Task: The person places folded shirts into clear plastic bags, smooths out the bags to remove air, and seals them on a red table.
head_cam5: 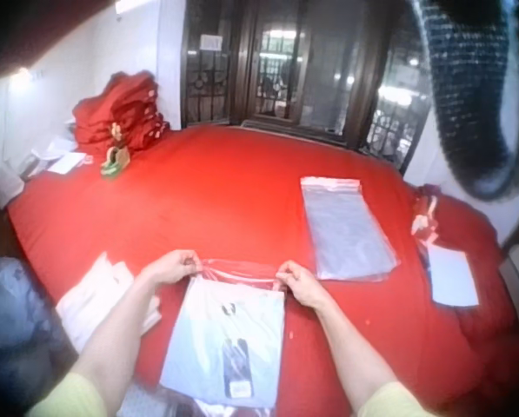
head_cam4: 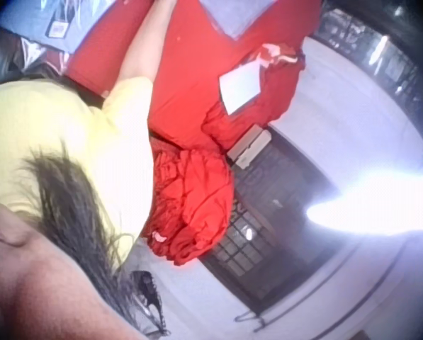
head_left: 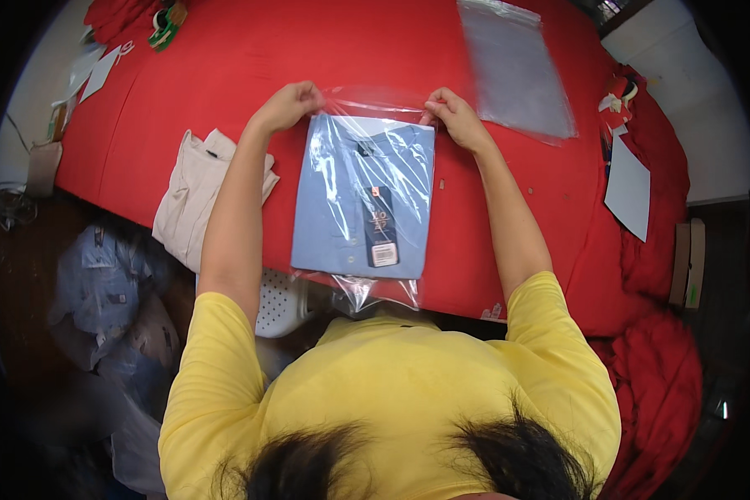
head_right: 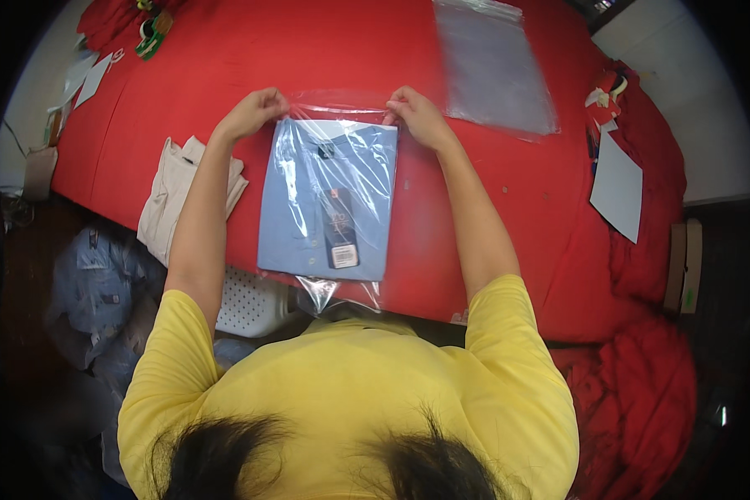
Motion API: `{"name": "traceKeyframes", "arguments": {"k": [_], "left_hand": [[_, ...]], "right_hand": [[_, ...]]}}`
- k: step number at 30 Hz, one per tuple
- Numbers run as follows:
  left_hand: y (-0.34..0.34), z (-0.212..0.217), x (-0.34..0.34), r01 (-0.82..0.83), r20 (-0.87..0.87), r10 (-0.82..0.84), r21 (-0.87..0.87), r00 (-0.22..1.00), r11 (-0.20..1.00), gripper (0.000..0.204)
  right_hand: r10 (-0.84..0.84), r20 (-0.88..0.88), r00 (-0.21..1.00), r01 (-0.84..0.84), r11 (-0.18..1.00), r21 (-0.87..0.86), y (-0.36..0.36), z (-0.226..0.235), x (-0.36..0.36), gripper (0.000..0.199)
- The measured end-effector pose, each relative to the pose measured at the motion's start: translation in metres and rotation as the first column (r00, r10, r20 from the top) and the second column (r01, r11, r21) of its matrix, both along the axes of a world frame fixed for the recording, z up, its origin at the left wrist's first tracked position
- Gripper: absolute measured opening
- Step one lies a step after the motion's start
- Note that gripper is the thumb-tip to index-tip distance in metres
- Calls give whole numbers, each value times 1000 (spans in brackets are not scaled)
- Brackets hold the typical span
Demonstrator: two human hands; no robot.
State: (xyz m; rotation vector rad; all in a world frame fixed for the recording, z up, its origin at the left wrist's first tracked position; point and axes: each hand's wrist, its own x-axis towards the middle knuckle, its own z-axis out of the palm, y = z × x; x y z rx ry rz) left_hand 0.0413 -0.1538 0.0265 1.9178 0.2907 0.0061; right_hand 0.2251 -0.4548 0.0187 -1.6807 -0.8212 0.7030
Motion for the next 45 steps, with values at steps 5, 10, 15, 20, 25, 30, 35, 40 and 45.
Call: {"name": "traceKeyframes", "arguments": {"k": [5,10,15,20,25,30,35,40,45], "left_hand": [[-76,52,98,-359,367,173,530,914,769,39],[-204,98,84,-63,88,16,572,996,818,58],[-280,37,33,166,45,-255,647,966,744,26],[-300,38,-23,123,250,-269,479,930,869,24],[-310,43,-52,80,420,-357,549,835,832,61],[-324,42,-57,-17,446,-308,589,840,808,53],[-322,40,-74,-37,447,-233,518,863,855,33],[-328,40,-100,-40,467,-241,514,851,857,19],[-327,41,-113,-86,485,-211,521,849,849,16]], "right_hand": [[-275,-104,956,287,949,129,-70,12,-10,17],[-356,-21,934,356,927,122,-138,30,-93,17],[-160,-201,966,199,961,192,-171,26,-140,21],[-506,-603,616,708,692,143,-147,7,-150,20],[-736,37,676,708,662,247,-152,18,-185,22],[-616,442,652,595,777,207,-169,30,-220,20],[-734,-211,646,763,616,195,-171,-5,-230,20],[-623,-88,777,604,778,-175,-132,-13,-200,27],[-612,267,744,667,655,-355,-97,-11,-187,38]]}}
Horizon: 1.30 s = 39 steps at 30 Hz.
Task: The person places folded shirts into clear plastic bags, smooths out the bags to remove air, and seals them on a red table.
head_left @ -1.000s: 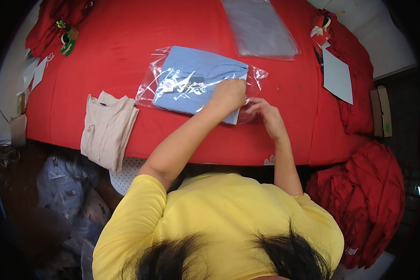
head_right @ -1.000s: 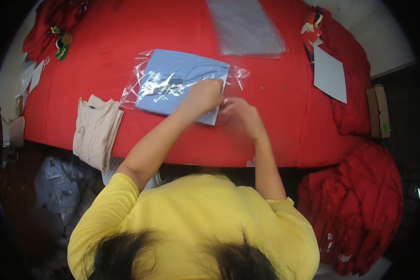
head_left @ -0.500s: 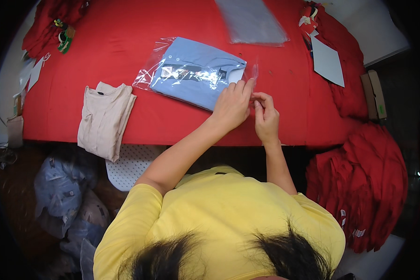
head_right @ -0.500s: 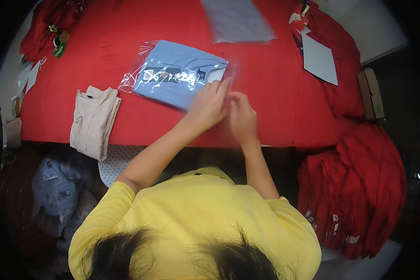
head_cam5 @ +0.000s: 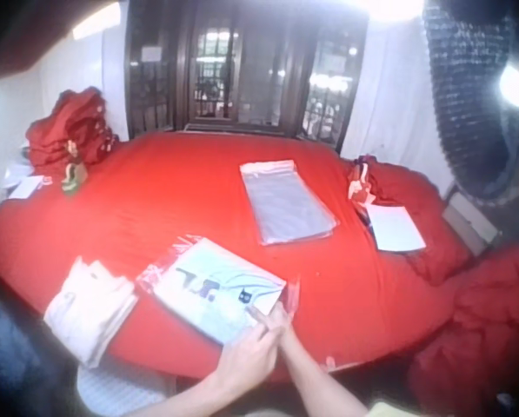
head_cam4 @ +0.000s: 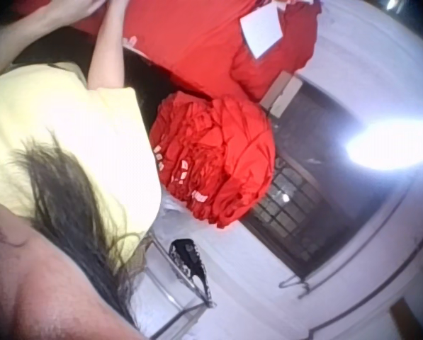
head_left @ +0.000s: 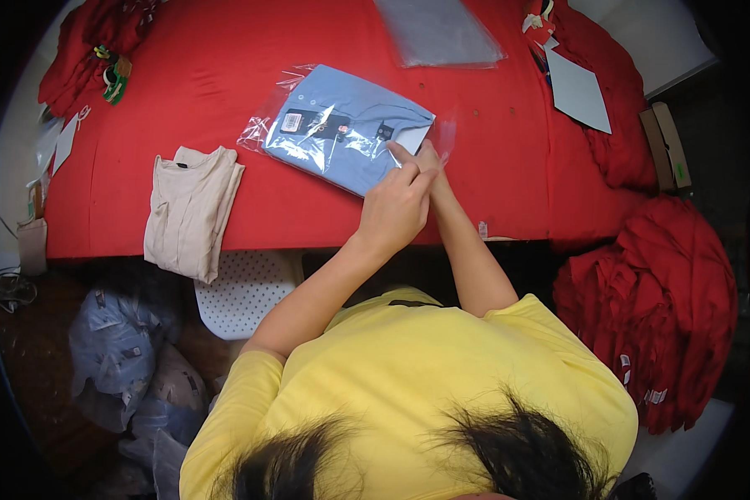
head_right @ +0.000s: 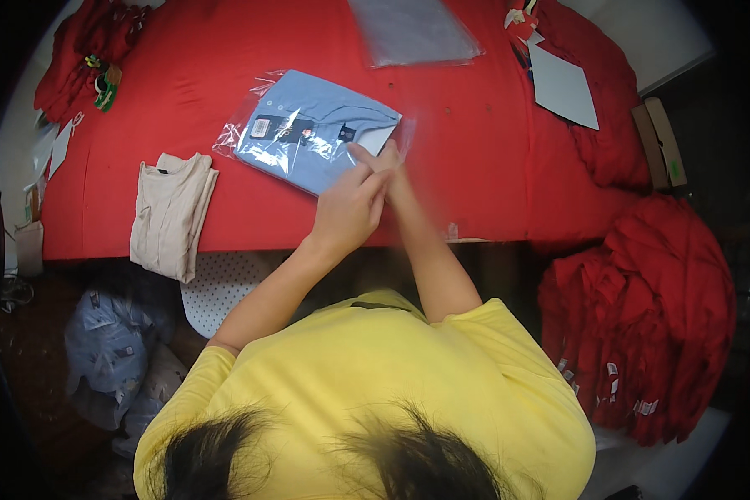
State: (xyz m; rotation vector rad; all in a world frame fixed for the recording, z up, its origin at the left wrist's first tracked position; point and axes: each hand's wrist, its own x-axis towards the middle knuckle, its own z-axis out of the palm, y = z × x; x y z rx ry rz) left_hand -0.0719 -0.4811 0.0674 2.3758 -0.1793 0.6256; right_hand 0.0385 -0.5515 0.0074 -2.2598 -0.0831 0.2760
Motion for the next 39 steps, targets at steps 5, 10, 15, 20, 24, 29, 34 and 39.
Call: {"name": "traceKeyframes", "arguments": {"k": [5,10,15,20,24,29,34,39], "left_hand": [[2,1,-6,-24,-72,27,39,997,999,17],[3,5,-18,128,-151,-108,132,983,983,27],[13,25,-37,277,-396,-237,47,887,960,32],[13,22,-38,358,-637,-201,127,744,925,32],[16,19,-53,497,-400,-438,53,805,866,25],[65,18,-31,-142,-373,69,-173,925,975,28],[51,-7,-37,-53,-283,117,223,952,973,36],[52,-9,-35,-54,-125,60,51,990,997,45]], "right_hand": [[124,-496,860,279,698,659,-9,-20,-9,39],[94,-526,845,359,629,690,-13,-6,-47,33],[288,-535,794,336,526,781,-7,-2,-64,42],[456,-553,698,457,310,833,-3,-25,-74,37],[455,-611,648,515,329,792,5,-30,-81,46],[376,-484,790,421,240,875,26,-18,-89,53],[556,-528,642,509,206,836,38,-11,-81,47],[475,-359,804,269,247,931,38,-18,-48,40]]}}
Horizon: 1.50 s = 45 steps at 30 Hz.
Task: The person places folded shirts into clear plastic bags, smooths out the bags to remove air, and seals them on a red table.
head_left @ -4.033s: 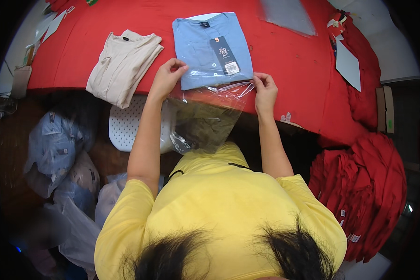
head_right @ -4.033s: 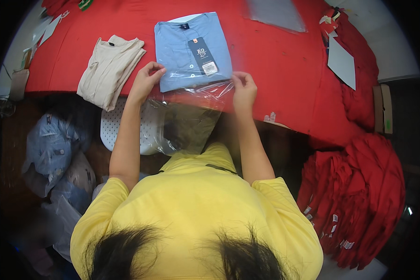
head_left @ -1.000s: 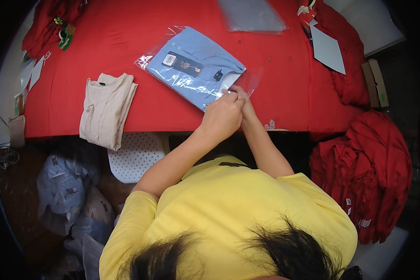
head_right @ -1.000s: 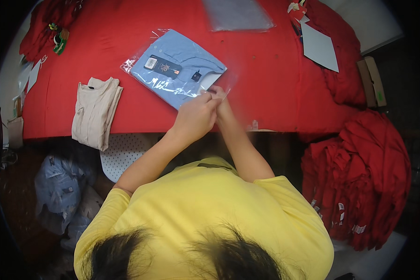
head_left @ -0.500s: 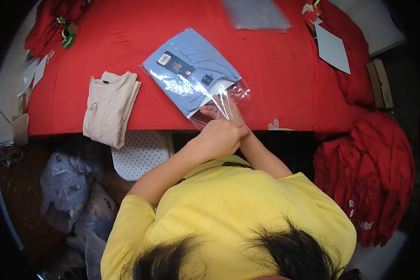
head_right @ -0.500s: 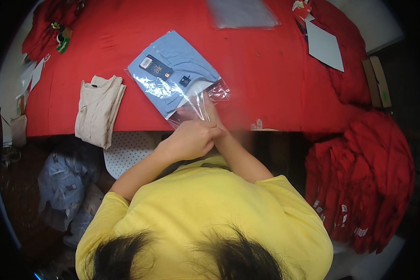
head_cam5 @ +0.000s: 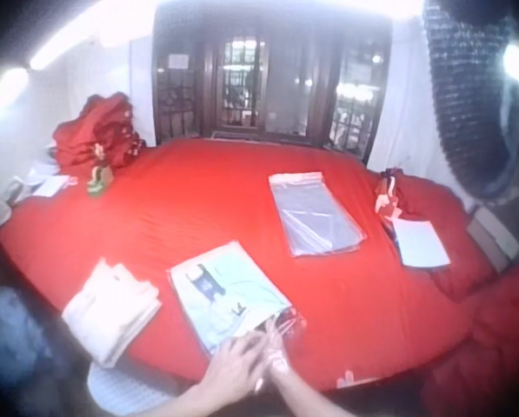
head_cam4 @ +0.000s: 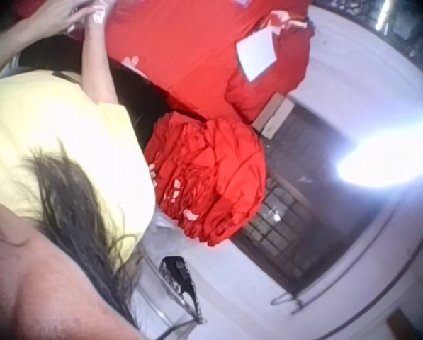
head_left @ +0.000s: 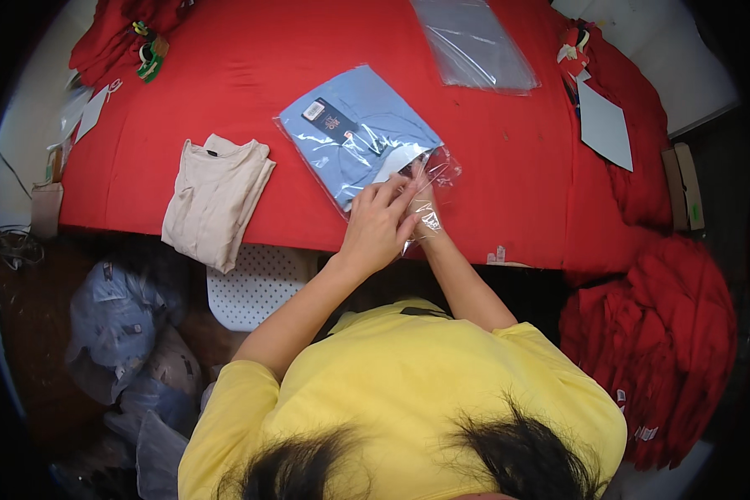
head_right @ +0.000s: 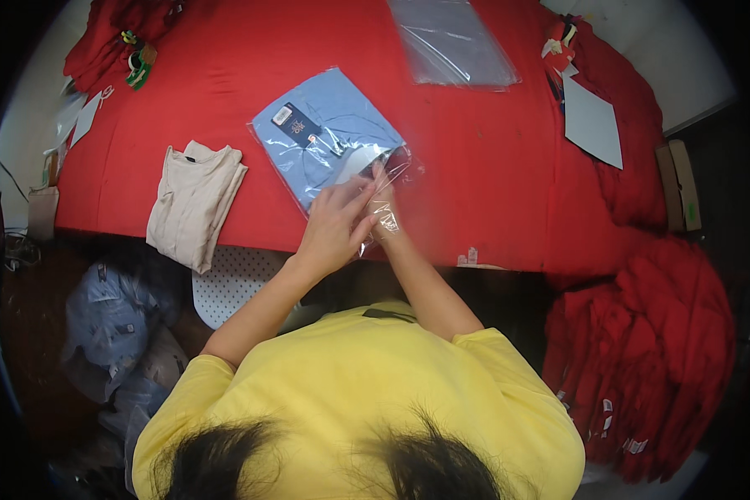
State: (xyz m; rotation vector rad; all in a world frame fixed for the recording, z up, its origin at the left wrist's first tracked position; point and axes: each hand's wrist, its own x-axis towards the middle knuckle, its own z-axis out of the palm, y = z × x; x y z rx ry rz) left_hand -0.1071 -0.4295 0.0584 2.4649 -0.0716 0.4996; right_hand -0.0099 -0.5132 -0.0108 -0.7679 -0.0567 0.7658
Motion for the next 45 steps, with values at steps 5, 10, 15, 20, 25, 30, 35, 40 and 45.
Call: {"name": "traceKeyframes", "arguments": {"k": [5,10,15,20,25,30,35,40,45], "left_hand": [[1,19,10,118,188,-45,-395,981,911,48],[15,-21,-8,-124,175,287,-614,942,780,34],[57,-60,-30,-529,101,537,-95,838,843,51],[82,-47,-28,-128,66,120,148,991,981,47],[98,-67,-9,-161,204,116,218,972,963,27],[106,-72,14,-207,165,169,249,972,946,32],[90,-66,-22,-242,78,230,231,970,943,35],[82,-64,-37,-228,38,225,243,974,943,43],[84,-61,-38,-214,39,211,139,977,967,45]], "right_hand": [[115,981,154,595,782,-185,-11,63,32,30],[680,684,-264,729,605,-320,-7,114,24,50],[808,496,-319,707,551,-443,-17,25,38,57],[932,335,-139,259,361,-896,-30,63,34,50],[878,419,233,-193,464,-865,9,133,84,43],[694,717,-64,738,517,-435,163,67,138,61],[882,462,-86,755,361,-548,186,31,123,71],[835,550,-23,645,433,-630,175,37,145,71],[842,501,203,739,204,-642,83,25,99,72]]}}
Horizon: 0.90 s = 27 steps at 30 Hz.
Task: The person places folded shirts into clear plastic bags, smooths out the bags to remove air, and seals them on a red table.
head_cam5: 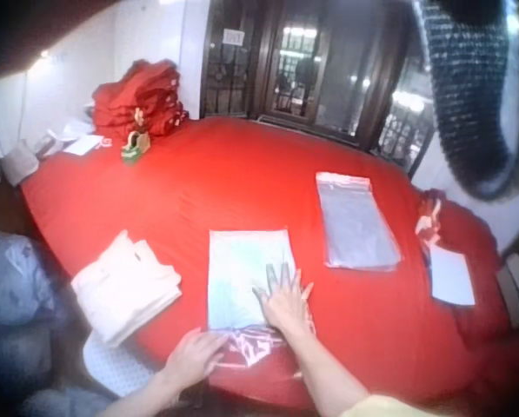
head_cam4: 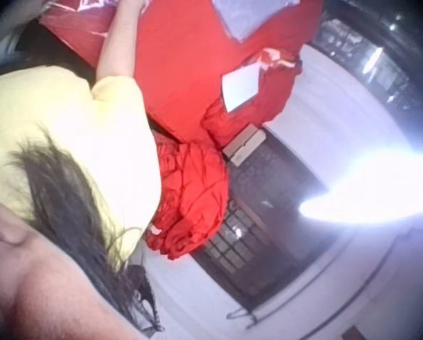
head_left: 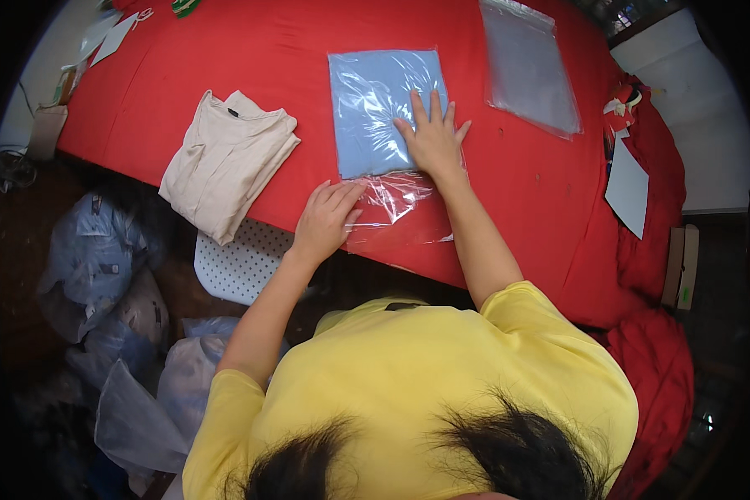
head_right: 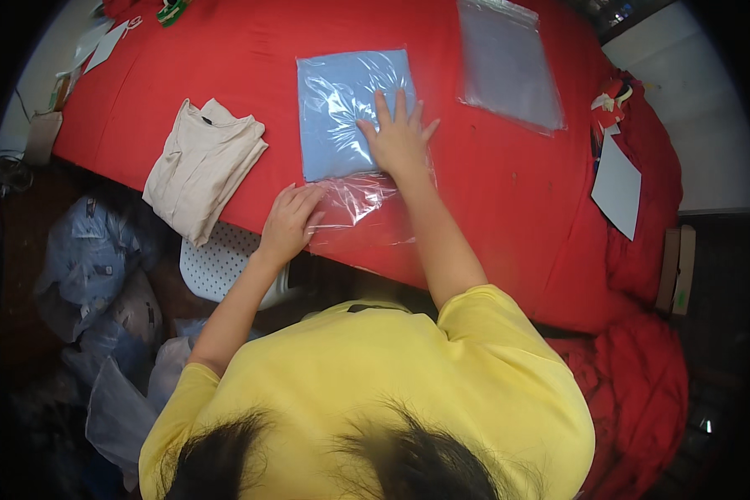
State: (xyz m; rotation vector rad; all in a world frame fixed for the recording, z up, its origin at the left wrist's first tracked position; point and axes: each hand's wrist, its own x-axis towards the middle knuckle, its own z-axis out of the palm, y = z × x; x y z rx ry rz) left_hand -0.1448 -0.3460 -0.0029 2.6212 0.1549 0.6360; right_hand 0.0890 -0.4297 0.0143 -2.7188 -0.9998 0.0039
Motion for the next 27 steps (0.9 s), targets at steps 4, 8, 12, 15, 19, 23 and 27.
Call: {"name": "traceKeyframes", "arguments": {"k": [4,8,12,15,19,23,27], "left_hand": [[13,1,13,125,-77,-121,51,990,991,55],[17,5,21,259,-22,-259,152,966,954,52],[26,-10,26,396,-99,-384,172,918,902,52],[26,-11,25,410,-74,-404,178,912,894,53],[28,-11,21,438,-87,-429,153,899,886,57],[29,9,17,467,-85,-462,62,883,882,63],[29,10,23,478,-70,-473,174,878,861,65]], "right_hand": [[25,276,961,-114,943,312,-9,-19,18,56],[337,59,940,-316,790,526,-48,5,-40,10],[467,-35,884,-410,808,424,-100,-20,-127,14],[462,11,887,-424,803,420,-108,-23,-141,13],[520,-14,854,-477,792,380,-117,-17,-151,10],[435,-46,899,-388,841,376,-107,13,-137,18],[286,332,899,-393,863,318,-16,25,-43,48]]}}
